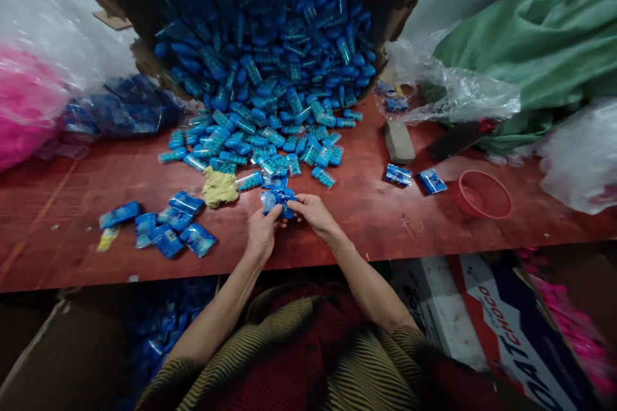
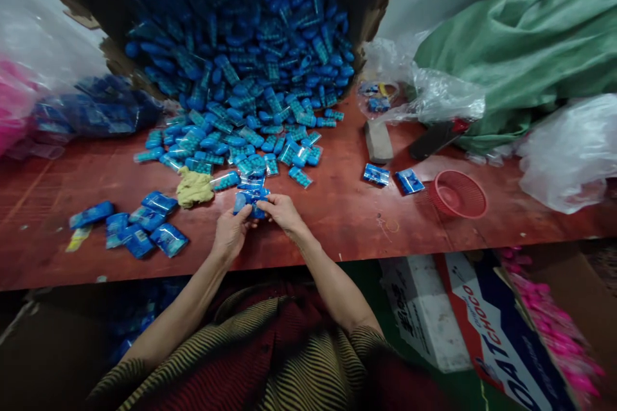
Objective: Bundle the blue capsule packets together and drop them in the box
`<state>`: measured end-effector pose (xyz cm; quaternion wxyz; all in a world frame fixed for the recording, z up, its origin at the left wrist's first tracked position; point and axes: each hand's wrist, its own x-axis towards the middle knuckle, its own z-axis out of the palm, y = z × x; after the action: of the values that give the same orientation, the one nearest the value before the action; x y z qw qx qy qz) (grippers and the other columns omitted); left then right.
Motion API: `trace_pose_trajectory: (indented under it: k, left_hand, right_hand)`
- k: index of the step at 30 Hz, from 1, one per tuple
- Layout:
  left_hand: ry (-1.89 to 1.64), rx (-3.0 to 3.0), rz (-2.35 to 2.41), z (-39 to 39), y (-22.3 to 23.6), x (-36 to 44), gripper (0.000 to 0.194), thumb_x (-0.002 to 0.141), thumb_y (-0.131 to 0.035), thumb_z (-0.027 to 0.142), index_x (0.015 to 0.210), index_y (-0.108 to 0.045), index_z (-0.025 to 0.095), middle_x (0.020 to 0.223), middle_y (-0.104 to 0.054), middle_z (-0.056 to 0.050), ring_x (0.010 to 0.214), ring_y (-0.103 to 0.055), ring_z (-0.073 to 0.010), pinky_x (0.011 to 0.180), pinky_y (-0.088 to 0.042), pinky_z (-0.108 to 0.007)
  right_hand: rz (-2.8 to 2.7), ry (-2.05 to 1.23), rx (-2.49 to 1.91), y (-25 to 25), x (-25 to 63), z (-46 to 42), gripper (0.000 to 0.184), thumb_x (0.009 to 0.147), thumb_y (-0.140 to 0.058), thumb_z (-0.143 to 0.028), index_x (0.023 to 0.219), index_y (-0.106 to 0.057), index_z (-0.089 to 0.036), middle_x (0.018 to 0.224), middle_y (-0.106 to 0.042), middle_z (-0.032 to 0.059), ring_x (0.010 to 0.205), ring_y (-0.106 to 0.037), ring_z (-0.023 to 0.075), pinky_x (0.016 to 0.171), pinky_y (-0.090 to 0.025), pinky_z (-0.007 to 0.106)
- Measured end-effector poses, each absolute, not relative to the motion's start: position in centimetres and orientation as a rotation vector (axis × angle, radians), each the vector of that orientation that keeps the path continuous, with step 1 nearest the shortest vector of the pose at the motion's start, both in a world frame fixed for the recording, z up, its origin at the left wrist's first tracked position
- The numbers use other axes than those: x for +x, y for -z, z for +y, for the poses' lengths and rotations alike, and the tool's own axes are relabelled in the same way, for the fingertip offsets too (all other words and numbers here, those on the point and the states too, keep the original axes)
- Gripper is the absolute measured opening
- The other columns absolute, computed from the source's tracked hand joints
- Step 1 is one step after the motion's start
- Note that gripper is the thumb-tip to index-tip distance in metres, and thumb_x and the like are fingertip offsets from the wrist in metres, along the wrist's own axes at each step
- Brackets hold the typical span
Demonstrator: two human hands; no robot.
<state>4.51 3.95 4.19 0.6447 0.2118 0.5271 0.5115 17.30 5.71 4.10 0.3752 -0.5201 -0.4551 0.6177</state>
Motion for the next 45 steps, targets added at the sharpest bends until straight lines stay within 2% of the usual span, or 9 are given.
trace_pose_trajectory:
  k: [9,18,22,26,30,35,37,42,45]
  left_hand:
    - [-1.19,0.297,1.211,5.0,-4.3,6.9,0.018,0.063,-0.074,0.021,0.069,-0.059,0.012,0.048,-0.056,0.003,0.04,-0.051,-0.0081,0.041,-0.041,-0.019]
    - [-0.936,0.33,1.081,4.1,-5.3,4.6,0.01,0.072,-0.068,0.017,0.077,-0.062,0.012,0.06,-0.064,-0.002,0.046,-0.058,-0.0102,0.042,-0.044,-0.019]
    - [-0.954,0.259,1.144,3.9,-5.1,4.3,0.011,0.077,-0.064,0.021,0.072,-0.059,0.012,0.052,-0.059,-0.001,0.042,-0.055,-0.0094,0.037,-0.04,-0.017]
    - [-0.898,0.159,1.131,3.7,-5.1,4.1,0.019,0.085,-0.055,0.024,0.07,-0.055,0.014,0.051,-0.057,-0.001,0.042,-0.054,-0.0093,0.037,-0.039,-0.016]
    - [-0.838,0.079,1.086,3.3,-5.6,3.8,0.02,0.089,-0.049,0.024,0.072,-0.05,0.015,0.053,-0.057,-0.001,0.042,-0.052,-0.0083,0.037,-0.039,-0.015]
    - [-0.781,0.017,1.062,2.8,-5.7,3.7,0.024,0.088,-0.05,0.03,0.07,-0.05,0.015,0.051,-0.054,0.001,0.041,-0.05,-0.0066,0.036,-0.038,-0.013]
    - [-0.774,0.008,1.064,2.7,-5.6,3.7,0.025,0.088,-0.05,0.031,0.07,-0.051,0.014,0.052,-0.055,0.0,0.041,-0.052,-0.0069,0.036,-0.04,-0.013]
    - [-0.784,-0.04,1.07,2.6,-5.3,3.9,0.026,0.09,-0.045,0.027,0.07,-0.053,0.013,0.053,-0.059,-0.003,0.043,-0.056,-0.0093,0.039,-0.044,-0.016]
    - [-0.795,-0.069,1.076,2.6,-5.1,4.0,0.028,0.091,-0.044,0.028,0.069,-0.053,0.013,0.052,-0.058,-0.002,0.042,-0.056,-0.0094,0.039,-0.043,-0.016]
  right_hand:
    - [-1.327,-1.04,-1.575,-2.9,16.6,5.8,0.032,0.08,-0.047,-0.04,0.057,-0.039,-0.02,0.054,-0.043,-0.0059,0.053,-0.041,0.0084,0.049,-0.029,0.02]
    - [-1.486,-1.119,-1.438,-3.9,17.8,5.5,0.034,0.082,-0.048,-0.042,0.058,-0.044,-0.018,0.056,-0.043,-0.0053,0.056,-0.04,0.0088,0.053,-0.029,0.021]
    - [-1.623,-1.138,-1.428,-4.8,18.4,5.3,0.044,0.088,-0.039,-0.046,0.057,-0.048,-0.018,0.055,-0.044,-0.0035,0.056,-0.043,0.0102,0.055,-0.032,0.022]
    - [-1.773,-0.561,-1.872,-5.5,20.1,6.4,0.028,0.091,-0.042,-0.037,0.09,-0.061,-0.017,0.09,-0.06,0.0065,0.085,-0.054,0.018,0.073,-0.04,0.027]
    - [-1.919,-0.267,-2.301,-5.3,21.5,8.5,0.027,0.09,-0.045,-0.031,0.112,-0.054,-0.017,0.111,-0.054,0.015,0.104,-0.051,0.0271,0.079,-0.042,0.034]
    - [-2.205,-0.393,-2.208,-5.4,22.0,9.7,0.047,0.087,-0.048,-0.027,0.132,-0.039,-0.017,0.116,-0.053,0.0164,0.097,-0.059,0.028,0.078,-0.045,0.036]
    - [-2.231,-0.511,-2.099,-5.5,22.3,9.6,0.049,0.084,-0.051,-0.025,0.131,-0.042,-0.017,0.112,-0.056,0.0156,0.097,-0.06,0.0292,0.08,-0.046,0.039]
    - [-1.579,-1.249,-1.643,-5.1,23.1,8.1,0.061,0.079,-0.049,-0.029,0.137,-0.031,-0.022,0.091,-0.06,0.0039,0.067,-0.063,0.0173,0.06,-0.054,0.032]
    - [-1.243,-1.452,-1.402,-4.1,23.0,7.0,0.065,0.072,-0.051,-0.029,0.133,-0.031,-0.024,0.085,-0.058,-0.001,0.056,-0.06,0.0124,0.047,-0.054,0.028]
